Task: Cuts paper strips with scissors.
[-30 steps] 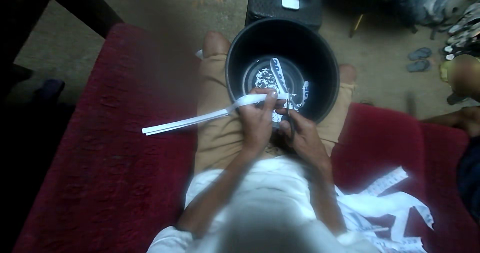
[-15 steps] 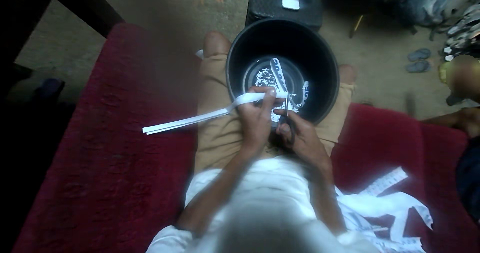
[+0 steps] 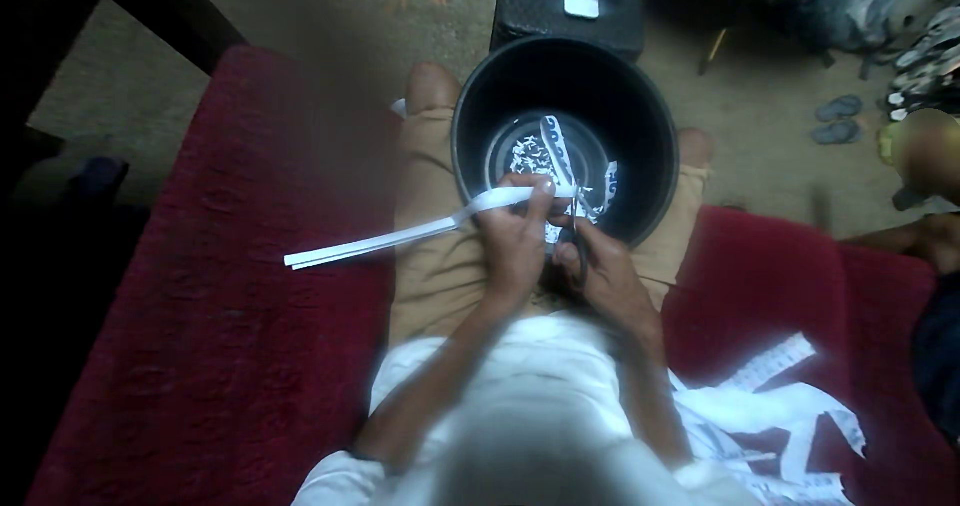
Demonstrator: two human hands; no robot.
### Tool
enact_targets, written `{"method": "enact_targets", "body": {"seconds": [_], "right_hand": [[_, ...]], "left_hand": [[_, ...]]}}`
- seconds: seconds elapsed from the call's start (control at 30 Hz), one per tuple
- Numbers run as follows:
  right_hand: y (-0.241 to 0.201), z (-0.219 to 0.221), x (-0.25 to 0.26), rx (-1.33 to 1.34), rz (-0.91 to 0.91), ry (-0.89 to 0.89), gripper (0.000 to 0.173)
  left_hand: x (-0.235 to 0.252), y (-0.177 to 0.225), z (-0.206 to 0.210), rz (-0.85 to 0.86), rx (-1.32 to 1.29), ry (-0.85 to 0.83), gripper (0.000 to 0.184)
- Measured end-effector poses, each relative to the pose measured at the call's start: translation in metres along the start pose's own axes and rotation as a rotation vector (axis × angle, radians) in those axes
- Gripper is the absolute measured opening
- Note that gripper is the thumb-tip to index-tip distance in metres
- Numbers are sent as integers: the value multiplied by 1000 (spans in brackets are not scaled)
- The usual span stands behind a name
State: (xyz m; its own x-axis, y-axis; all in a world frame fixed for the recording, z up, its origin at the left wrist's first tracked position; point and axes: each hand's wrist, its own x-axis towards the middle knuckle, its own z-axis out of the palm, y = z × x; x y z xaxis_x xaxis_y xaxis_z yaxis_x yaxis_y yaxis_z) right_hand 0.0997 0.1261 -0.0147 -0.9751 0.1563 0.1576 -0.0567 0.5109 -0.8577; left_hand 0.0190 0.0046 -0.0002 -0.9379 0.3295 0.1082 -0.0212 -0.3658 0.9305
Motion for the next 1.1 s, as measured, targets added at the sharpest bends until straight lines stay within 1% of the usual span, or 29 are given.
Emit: {"method": "enact_targets", "body": {"seconds": [0.6, 0.77, 0.83, 0.97, 1.1], "right_hand": [[3, 1, 0, 18, -14, 25, 37], [1, 1, -1, 59, 41, 33, 32], [0, 1, -2, 75, 58, 26, 33], [-3, 1, -3, 93, 98, -27, 39], [-4, 2, -3, 79, 83, -41, 39]], "left_hand": [[1, 2, 1, -16, 1, 19, 15], [2, 3, 2, -30, 3, 29, 14], [5, 2, 3, -28, -10, 52, 12], [4, 1, 0, -21, -15, 39, 15], [7, 3, 1, -31, -37, 79, 13]]}}
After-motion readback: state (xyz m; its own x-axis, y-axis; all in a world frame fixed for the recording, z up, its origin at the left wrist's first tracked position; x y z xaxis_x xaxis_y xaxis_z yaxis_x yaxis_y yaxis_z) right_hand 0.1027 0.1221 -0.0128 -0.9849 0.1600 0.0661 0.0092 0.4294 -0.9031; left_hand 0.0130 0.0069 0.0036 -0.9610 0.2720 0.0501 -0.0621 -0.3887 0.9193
